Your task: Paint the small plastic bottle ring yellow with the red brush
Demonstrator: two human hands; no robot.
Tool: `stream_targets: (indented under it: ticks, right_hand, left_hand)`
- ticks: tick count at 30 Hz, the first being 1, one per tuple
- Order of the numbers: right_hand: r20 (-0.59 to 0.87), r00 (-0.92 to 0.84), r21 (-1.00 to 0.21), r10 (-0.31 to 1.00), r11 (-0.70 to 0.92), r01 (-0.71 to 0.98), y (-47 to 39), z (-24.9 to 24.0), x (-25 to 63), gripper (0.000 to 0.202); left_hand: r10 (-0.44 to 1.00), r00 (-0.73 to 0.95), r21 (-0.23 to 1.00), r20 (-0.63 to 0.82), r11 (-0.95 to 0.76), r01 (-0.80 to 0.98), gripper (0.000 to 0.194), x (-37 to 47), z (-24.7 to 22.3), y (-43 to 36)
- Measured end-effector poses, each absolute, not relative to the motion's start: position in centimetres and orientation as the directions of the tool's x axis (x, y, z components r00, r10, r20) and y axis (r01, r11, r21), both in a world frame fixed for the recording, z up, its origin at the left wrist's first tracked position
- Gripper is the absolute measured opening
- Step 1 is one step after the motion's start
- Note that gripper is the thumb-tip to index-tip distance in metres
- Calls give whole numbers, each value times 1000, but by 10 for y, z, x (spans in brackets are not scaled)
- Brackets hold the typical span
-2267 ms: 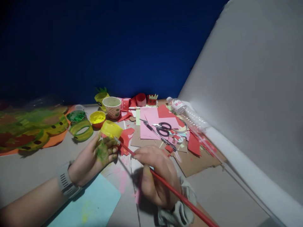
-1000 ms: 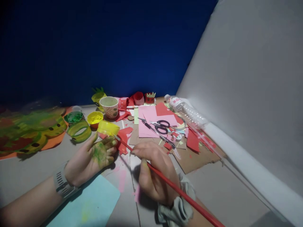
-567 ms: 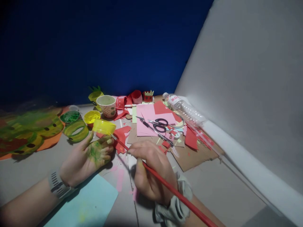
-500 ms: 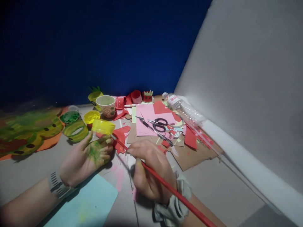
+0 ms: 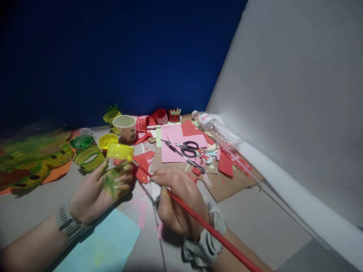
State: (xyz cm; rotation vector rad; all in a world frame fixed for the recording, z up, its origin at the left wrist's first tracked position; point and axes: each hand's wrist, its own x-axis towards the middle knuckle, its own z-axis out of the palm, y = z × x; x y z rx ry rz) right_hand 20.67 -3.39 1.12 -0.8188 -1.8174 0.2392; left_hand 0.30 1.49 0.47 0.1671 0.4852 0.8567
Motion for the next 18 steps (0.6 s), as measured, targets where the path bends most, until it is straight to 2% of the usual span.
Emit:
stream_targets:
  ticks: [3,6,11,18]
  right_hand:
    - [754,-127,-544,644,722,427,-35,9,209,30]
    - [761,-76,-568,644,719,400,-36,7,210,31]
    - [753,-154,-568,640,749,341,-38,8,207,34]
    - [749,-202,-534,631,755,381,-38,13,199,35]
  left_hand:
    - [781,532,363,-327,623,-693,28,4,5,14]
    - [796,484,468,-363,605,-644,31,9,2,13]
    - [845,358,643,-399,535,-548,37,16,-1,9]
    - [861,311,694,-403,509,-509,39,20,2,8]
